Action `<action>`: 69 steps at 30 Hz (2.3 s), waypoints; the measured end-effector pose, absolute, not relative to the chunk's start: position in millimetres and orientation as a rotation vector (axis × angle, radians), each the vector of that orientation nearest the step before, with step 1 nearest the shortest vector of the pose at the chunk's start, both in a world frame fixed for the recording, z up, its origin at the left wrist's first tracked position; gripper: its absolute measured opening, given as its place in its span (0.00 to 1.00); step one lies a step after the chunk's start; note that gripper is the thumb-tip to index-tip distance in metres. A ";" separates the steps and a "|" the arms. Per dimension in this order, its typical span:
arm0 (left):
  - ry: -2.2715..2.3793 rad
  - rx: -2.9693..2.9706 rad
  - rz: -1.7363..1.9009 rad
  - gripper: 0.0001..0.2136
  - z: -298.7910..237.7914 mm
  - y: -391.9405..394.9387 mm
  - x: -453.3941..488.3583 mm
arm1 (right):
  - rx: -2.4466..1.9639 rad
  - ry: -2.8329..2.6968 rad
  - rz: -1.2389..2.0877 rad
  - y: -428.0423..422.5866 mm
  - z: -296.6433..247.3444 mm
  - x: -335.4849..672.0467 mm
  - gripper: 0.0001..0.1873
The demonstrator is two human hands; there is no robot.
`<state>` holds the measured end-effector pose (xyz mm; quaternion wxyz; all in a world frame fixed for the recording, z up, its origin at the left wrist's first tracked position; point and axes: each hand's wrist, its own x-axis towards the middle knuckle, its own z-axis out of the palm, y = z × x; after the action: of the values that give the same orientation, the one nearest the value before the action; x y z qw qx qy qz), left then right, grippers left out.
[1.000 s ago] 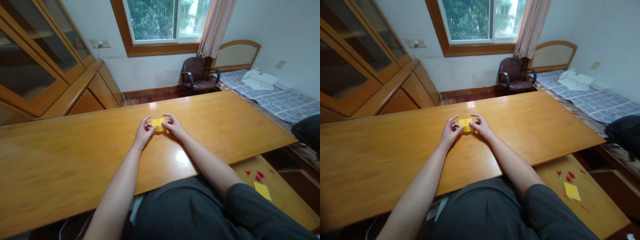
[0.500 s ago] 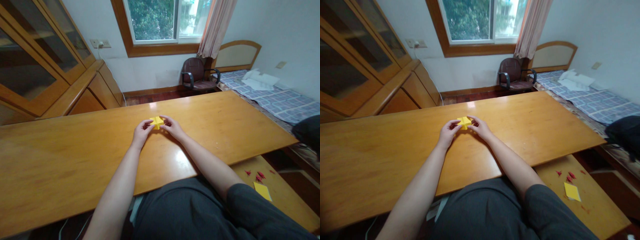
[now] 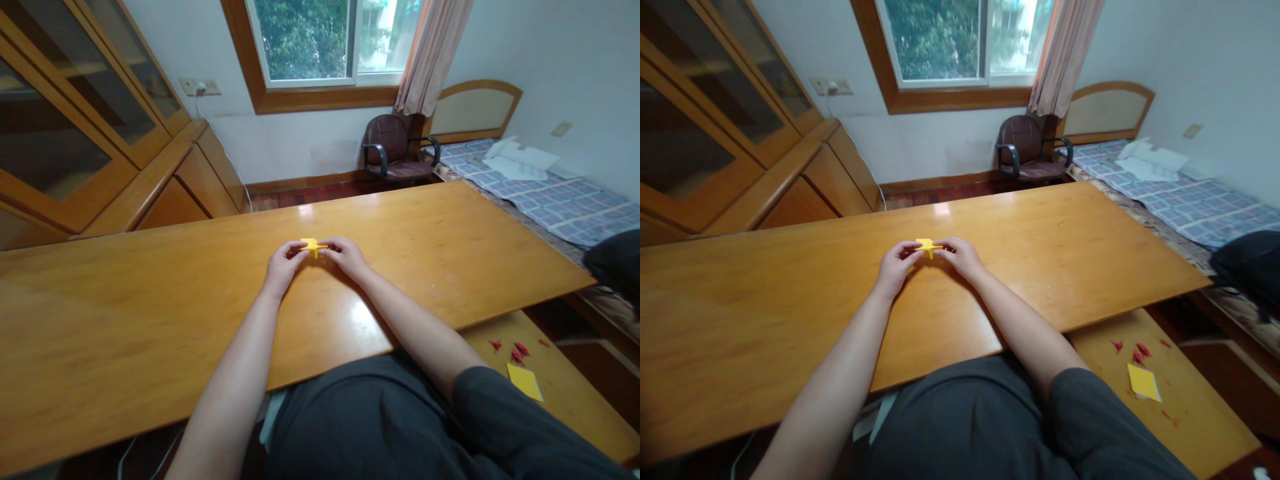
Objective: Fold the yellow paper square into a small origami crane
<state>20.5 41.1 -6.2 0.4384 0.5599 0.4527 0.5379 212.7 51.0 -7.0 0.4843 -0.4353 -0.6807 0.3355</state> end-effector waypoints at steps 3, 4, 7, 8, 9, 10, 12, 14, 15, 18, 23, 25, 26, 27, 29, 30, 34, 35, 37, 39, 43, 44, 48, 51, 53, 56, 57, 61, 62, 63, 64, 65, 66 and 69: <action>1.155 1.437 1.329 0.16 -6.2 40.6 21.4 | -1.054 -1.668 0.814 50.8 -7.7 212.4 0.11; 1.163 1.448 1.330 0.16 -6.2 40.5 21.8 | -1.059 -1.663 0.816 50.6 -7.9 212.3 0.11; 1.179 1.463 1.355 0.16 -6.5 40.7 22.6 | -1.089 -1.629 0.818 49.5 -8.0 212.1 0.13; 1.181 1.466 1.365 0.16 -6.8 41.0 22.5 | -1.095 -1.618 0.818 49.2 -7.9 212.0 0.14; 1.184 1.470 1.371 0.16 -7.0 41.3 22.4 | -1.098 -1.612 0.818 48.8 -7.7 212.0 0.13; 1.186 1.473 1.374 0.16 -7.3 41.7 22.2 | -1.097 -1.610 0.817 48.6 -7.4 211.9 0.13; 1.183 1.474 1.371 0.15 -7.9 42.3 21.7 | -1.089 -1.615 0.814 48.3 -7.1 211.7 0.11; 1.178 1.470 1.362 0.14 -8.1 42.4 21.4 | -1.079 -1.620 0.820 48.4 -7.2 211.3 0.10; 1.173 1.467 1.356 0.14 -8.0 42.1 21.5 | -1.075 -1.620 0.829 48.5 -7.4 211.2 0.10; 1.160 1.450 1.335 0.15 -6.3 40.3 22.4 | -1.059 -1.613 0.858 49.1 -8.2 211.5 0.10; 1.137 1.413 1.352 0.15 -2.7 37.5 24.4 | -1.016 -1.657 0.719 50.7 -7.3 214.1 0.08; 1.119 1.409 1.342 0.15 -3.1 37.6 24.3 | -0.990 -1.676 0.669 51.6 -7.4 214.7 0.07; 1.110 1.410 1.333 0.15 -3.6 37.9 24.0 | -0.979 -1.675 0.659 52.0 -7.7 214.8 0.06; 1.104 1.411 1.326 0.15 -4.2 38.2 23.7 | -0.968 -1.669 0.656 52.3 -8.1 214.7 0.06; 1.104 1.419 1.318 0.15 -5.1 38.5 23.2 | -0.946 -1.656 0.663 52.5 -9.0 214.4 0.06; 1.108 1.424 1.317 0.15 -5.3 38.6 23.0 | -0.935 -1.657 0.669 52.3 -9.2 214.3 0.06; 1.119 1.452 1.320 0.15 -4.3 38.0 22.9 | -0.926 -1.745 0.641 49.9 -8.0 214.8 0.07; 1.121 1.455 1.323 0.15 -3.8 37.8 23.0 | -0.935 -1.775 0.614 49.1 -7.3 215.2 0.08; 1.123 1.457 1.326 0.15 -3.1 37.5 23.0 | -0.951 -1.826 0.554 47.5 -6.0 215.8 0.09; 1.122 1.461 1.329 0.15 -3.0 37.6 22.8 | -0.963 -1.865 0.503 46.3 -5.2 216.3 0.10; 1.147 1.505 1.338 0.14 -3.9 38.5 22.0 | -0.967 -1.893 0.442 45.9 -5.2 217.3 0.11; 1.161 1.516 1.338 0.14 -4.1 38.7 21.8 | -0.965 -1.894 0.431 46.2 -5.4 217.5 0.11; 1.192 1.526 1.330 0.14 -3.5 38.8 21.6 | -0.942 -1.878 0.402 47.0 -6.2 217.7 0.11; 1.177 1.506 1.317 0.14 -2.7 38.0 22.1 | -0.922 -1.865 0.410 47.2 -6.4 217.1 0.10; 1.154 1.493 1.300 0.15 -2.7 37.5 22.5 | -0.923 -1.865 0.430 47.3 -6.8 216.7 0.10; 1.128 1.481 1.290 0.15 -3.5 37.4 22.8 | -0.922 -1.868 0.452 47.7 -8.1 216.5 0.09; 1.125 1.478 1.293 0.15 -3.9 37.5 22.9 | -0.918 -1.871 0.453 47.9 -8.6 216.6 0.09; 1.114 1.470 1.310 0.15 -5.5 38.4 23.0 | -0.923 -1.888 0.439 47.5 -8.7 216.8 0.10; 1.114 1.469 1.314 0.15 -5.8 38.6 23.1 | -0.936 -1.897 0.436 47.2 -8.4 216.8 0.10; 1.115 1.468 1.317 0.15 -6.1 38.9 23.1 | -0.952 -1.907 0.433 46.8 -8.0 216.7 0.10; 1.116 1.465 1.319 0.15 -6.4 39.1 23.1 | -0.967 -1.917 0.430 46.5 -7.7 216.5 0.10; 1.117 1.462 1.322 0.15 -6.8 39.3 23.1 | -0.978 -1.925 0.426 46.2 -7.5 216.3 0.10; 1.119 1.464 1.322 0.15 -7.2 39.4 23.0 | -0.985 -1.932 0.422 46.0 -7.4 216.1 0.10; 1.149 1.525 1.320 0.14 -7.6 39.4 22.2 | -0.990 -1.944 0.407 45.6 -7.5 215.5 0.10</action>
<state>22.2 39.4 -7.6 0.3989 0.6025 0.4538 0.5215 215.5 45.6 -7.5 0.4450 -0.3996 -0.7844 0.1641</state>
